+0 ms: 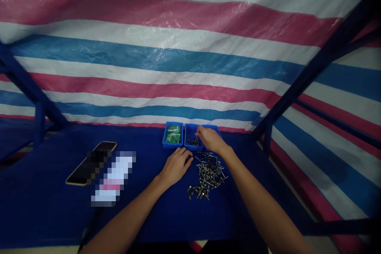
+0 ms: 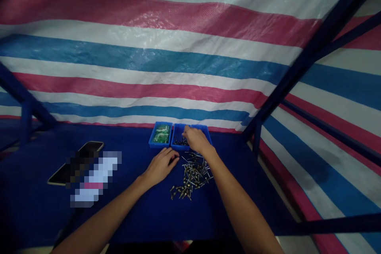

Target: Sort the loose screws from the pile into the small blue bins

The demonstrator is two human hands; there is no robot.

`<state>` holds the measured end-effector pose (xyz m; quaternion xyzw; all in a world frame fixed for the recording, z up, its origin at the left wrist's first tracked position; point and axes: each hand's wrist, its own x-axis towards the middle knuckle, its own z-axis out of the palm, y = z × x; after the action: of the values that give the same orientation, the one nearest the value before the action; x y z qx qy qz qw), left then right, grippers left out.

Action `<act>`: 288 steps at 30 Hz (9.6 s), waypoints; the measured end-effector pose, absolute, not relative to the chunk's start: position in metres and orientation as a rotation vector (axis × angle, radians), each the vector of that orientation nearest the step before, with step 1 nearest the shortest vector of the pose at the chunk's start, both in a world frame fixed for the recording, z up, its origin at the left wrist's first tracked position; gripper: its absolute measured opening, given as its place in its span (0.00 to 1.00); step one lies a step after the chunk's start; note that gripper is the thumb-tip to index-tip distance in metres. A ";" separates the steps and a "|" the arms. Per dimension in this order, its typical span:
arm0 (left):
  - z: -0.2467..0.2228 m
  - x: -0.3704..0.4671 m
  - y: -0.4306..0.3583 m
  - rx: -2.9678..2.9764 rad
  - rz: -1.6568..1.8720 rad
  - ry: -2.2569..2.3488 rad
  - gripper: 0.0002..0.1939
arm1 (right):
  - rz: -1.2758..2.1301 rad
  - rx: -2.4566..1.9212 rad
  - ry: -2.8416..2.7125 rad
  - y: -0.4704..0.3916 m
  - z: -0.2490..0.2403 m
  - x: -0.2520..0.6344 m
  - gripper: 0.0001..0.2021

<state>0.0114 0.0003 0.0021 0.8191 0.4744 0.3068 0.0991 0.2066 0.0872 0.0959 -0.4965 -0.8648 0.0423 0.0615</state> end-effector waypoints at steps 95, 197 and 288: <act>0.006 0.012 0.000 2.425 0.850 1.440 0.14 | 0.703 -1.029 -1.548 0.022 0.008 0.222 0.13; 0.005 0.012 -0.001 2.442 0.868 1.435 0.13 | 0.888 -1.047 -1.652 0.023 0.013 0.228 0.17; 0.001 0.009 0.001 2.419 0.851 1.409 0.12 | 0.903 -1.257 -1.314 0.028 0.014 0.234 0.25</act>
<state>0.0094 0.0006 0.0013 0.8220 0.4788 0.2892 0.1074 0.2342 0.0278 0.0140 -0.5260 -0.5497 0.3779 0.5276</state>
